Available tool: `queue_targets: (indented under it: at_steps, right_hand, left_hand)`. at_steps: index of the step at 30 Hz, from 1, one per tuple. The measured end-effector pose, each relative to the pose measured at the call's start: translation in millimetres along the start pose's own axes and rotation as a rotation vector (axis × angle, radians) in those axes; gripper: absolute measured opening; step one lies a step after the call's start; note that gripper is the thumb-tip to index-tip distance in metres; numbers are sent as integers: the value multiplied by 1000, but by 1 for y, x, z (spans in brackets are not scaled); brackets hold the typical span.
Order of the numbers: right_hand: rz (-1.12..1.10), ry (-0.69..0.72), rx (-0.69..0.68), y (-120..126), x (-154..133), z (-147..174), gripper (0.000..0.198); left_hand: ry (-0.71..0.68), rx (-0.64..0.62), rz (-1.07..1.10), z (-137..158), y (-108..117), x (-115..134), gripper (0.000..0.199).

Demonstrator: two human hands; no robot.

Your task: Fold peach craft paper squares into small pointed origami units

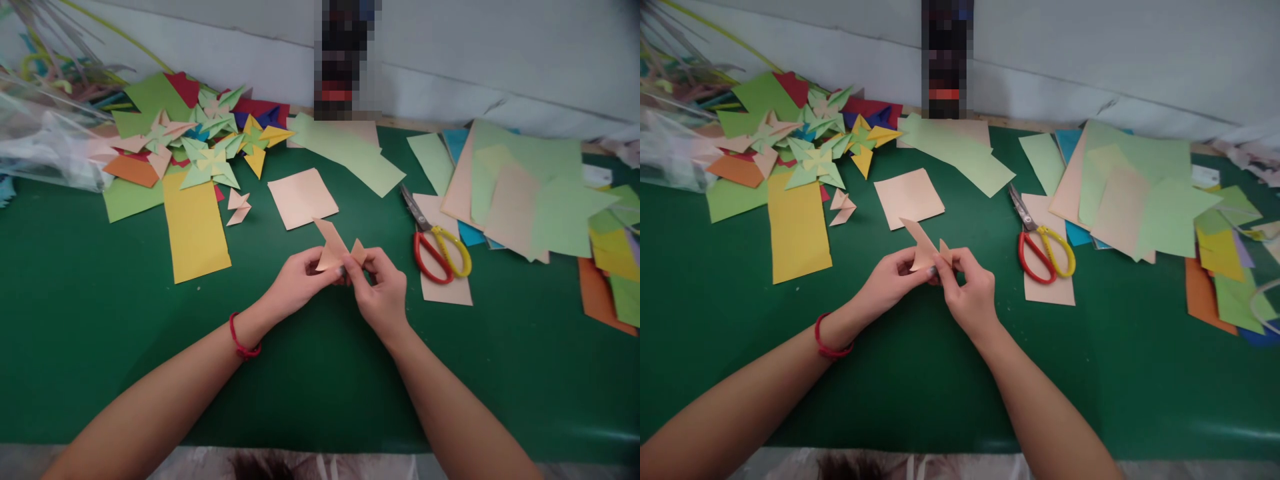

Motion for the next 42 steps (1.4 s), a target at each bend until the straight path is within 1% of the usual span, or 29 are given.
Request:
queue_targets:
  at_steps: [3,6,11,13,17,22,28,36,42]
  right_hand:
    - [-33,-30,-32,1,0,-1,9]
    - [-110,-80,-61,0,0,-2,12]
    - [-184,-112,-67,0,1,-2,15]
    - [-166,-108,-68,0,1,-2,14]
    - [-57,-57,-81,2,0,-3,11]
    - [40,14,-88,3,0,-3,9]
    - [35,-25,-92,2,1,-3,12]
    - [1,-27,-97,3,-1,-4,13]
    - [27,-25,-95,3,0,-4,15]
  left_hand:
    - [-14,3,-27,0,2,0,24]
    - [-16,10,-47,0,3,1,22]
    - [3,63,-82,2,1,2,21]
    - [4,67,-90,3,0,3,21]
    - [-6,22,-86,2,0,2,20]
    - [39,7,-50,2,3,1,18]
    - [43,27,-45,1,2,0,20]
    - [-36,49,-123,1,3,-1,30]
    - [-30,87,-126,1,3,-4,25]
Point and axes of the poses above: each hand's wrist, its own z-axis away from the middle knuckle, its own y-axis out of the back of the hand, x = y × z, the point moved 1 cm from there along -z, towards the middle knuckle, and after that the axes turned 4 degrees about y, right-handed, at the moved point
